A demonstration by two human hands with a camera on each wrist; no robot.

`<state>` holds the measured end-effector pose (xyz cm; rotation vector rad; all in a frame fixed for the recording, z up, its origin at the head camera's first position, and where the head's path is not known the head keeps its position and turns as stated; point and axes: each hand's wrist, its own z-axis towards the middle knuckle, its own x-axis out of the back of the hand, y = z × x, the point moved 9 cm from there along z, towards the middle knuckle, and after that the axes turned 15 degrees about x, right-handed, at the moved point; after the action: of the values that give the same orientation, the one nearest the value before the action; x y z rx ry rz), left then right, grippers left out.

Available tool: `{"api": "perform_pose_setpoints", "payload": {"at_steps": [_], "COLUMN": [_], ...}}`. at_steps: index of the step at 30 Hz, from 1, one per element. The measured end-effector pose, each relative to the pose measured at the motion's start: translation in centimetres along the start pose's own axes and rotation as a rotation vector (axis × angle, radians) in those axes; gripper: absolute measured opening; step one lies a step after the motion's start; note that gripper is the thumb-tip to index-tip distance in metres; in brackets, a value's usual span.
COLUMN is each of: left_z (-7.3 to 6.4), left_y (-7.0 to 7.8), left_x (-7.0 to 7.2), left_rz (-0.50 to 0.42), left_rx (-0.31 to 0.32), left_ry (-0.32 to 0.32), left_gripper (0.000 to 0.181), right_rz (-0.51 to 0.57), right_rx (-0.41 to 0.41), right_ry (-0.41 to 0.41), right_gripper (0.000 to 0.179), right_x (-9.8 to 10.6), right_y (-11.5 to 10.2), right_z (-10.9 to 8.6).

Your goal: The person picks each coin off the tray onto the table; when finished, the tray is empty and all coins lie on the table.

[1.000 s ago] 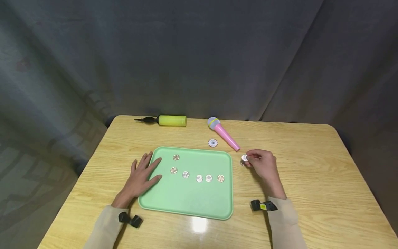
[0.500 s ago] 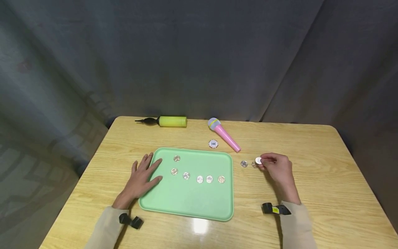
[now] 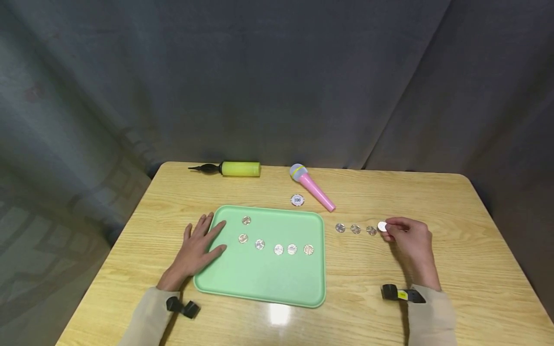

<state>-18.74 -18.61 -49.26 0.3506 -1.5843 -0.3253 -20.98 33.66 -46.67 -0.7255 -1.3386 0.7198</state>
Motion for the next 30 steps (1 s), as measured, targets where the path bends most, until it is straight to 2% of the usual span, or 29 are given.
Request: {"api": "perform_pose_setpoints", "payload": {"at_steps": [11,20,30], "left_z": [-0.1,-0.2,-0.2], "left_y": [0.1,0.2,0.0], "left_x": [0.1,0.3,0.2], "left_rz": [-0.003,-0.003,-0.006], "left_rx": [-0.007,-0.008,-0.006], "left_ry": [0.005,0.006,0.000], "left_gripper": [0.067,0.067,0.067], "right_rz": [-0.065,-0.149,-0.248], "right_rx": [-0.077,-0.041,-0.009], "right_ry": [-0.010,0.024,0.014], "right_gripper": [0.032,0.026,0.024], "right_x": [0.4,0.4,0.6], "right_y": [1.9,1.7,1.2], "right_z": [-0.6,-0.5,-0.5]}}
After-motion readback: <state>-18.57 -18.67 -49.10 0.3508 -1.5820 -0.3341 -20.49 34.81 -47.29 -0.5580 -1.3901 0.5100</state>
